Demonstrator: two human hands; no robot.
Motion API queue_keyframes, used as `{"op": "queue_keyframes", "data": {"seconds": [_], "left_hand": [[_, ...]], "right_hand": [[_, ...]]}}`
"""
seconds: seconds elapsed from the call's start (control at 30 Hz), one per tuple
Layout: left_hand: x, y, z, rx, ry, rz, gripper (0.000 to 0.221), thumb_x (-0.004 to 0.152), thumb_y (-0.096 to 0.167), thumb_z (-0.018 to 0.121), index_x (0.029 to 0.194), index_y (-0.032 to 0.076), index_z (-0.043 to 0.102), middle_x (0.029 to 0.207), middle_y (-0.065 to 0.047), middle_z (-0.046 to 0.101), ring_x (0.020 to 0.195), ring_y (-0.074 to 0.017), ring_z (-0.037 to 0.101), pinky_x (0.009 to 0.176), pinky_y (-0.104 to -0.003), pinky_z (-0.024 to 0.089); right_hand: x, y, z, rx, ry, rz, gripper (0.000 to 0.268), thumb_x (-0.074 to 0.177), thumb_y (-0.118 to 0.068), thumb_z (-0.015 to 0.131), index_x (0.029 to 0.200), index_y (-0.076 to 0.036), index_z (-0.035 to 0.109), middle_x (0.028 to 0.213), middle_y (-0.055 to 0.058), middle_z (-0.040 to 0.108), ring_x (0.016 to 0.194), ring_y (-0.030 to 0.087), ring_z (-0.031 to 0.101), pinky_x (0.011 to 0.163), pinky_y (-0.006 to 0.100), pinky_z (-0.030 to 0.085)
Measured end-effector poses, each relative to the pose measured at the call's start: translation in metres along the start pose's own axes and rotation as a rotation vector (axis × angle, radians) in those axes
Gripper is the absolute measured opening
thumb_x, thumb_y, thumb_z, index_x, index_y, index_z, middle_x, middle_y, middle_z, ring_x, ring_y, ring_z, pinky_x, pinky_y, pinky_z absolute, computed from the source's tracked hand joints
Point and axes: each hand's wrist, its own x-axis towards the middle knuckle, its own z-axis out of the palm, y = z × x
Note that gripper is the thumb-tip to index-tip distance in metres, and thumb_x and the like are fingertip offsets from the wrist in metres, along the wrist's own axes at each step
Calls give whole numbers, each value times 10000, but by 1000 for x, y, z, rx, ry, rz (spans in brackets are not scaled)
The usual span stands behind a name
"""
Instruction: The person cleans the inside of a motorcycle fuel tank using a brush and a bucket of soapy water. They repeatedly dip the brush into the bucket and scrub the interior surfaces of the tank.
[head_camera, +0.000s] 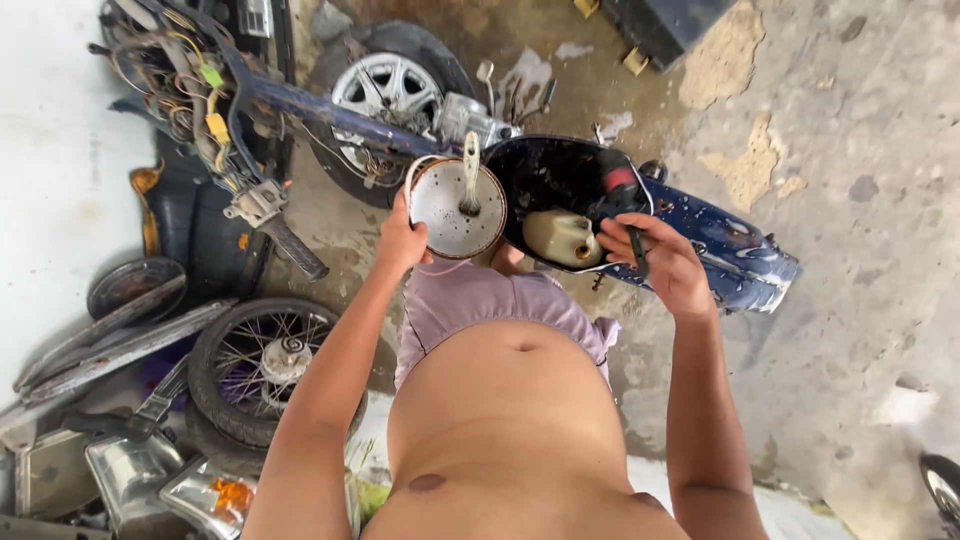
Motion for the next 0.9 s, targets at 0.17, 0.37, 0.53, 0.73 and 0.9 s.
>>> {"op": "queue_keyframes", "data": {"seconds": [0.17, 0.37, 0.53, 0.73, 0.9], "left_hand": [[12, -9, 6, 9, 6, 7, 699, 978, 112, 490, 1620, 129, 214, 1313, -380, 570, 574, -284, 744, 557, -322, 689], [-16, 13, -7, 78, -6, 55, 699, 958, 147, 502, 1613, 165, 259, 1262, -360, 617, 897, -428, 743, 768, -499, 654], [16, -25, -6, 49, -44, 120, 663, 974, 104, 449, 1602, 109, 238, 1085, -354, 679, 686, -325, 754, 621, -380, 671], [29, -37, -18, 210, -97, 263, 654, 1006, 78, 450, 1599, 24, 178, 1074, -344, 667, 747, -365, 741, 547, -395, 607], [2, -13, -44, -48, -246, 102, 666, 1030, 44, 384, 1624, 41, 84, 1319, -455, 523, 827, -358, 740, 610, -362, 678]], "right_hand": [[-15, -13, 23, -265, 103, -163, 638, 809, -71, 677, 1398, 86, 488, 1382, 330, 594, 1333, 492, 545, 1076, 546, 493], [-24, -19, 111, -621, 372, -242, 169, 992, 5, 626, 1148, 15, 690, 1004, 223, 770, 997, 261, 723, 881, 350, 558], [9, 18, 131, -584, 366, -372, 215, 1093, -14, 477, 1166, -2, 678, 1101, 176, 743, 853, 265, 749, 840, 396, 570], [63, 68, 203, -633, 374, -281, 145, 1041, -20, 579, 1080, 2, 717, 1057, 145, 752, 773, 189, 680, 740, 348, 577], [107, 156, 209, -1091, 206, -59, 190, 940, -280, 746, 1093, -170, 770, 913, 158, 762, 817, 366, 744, 705, 462, 596]]}}
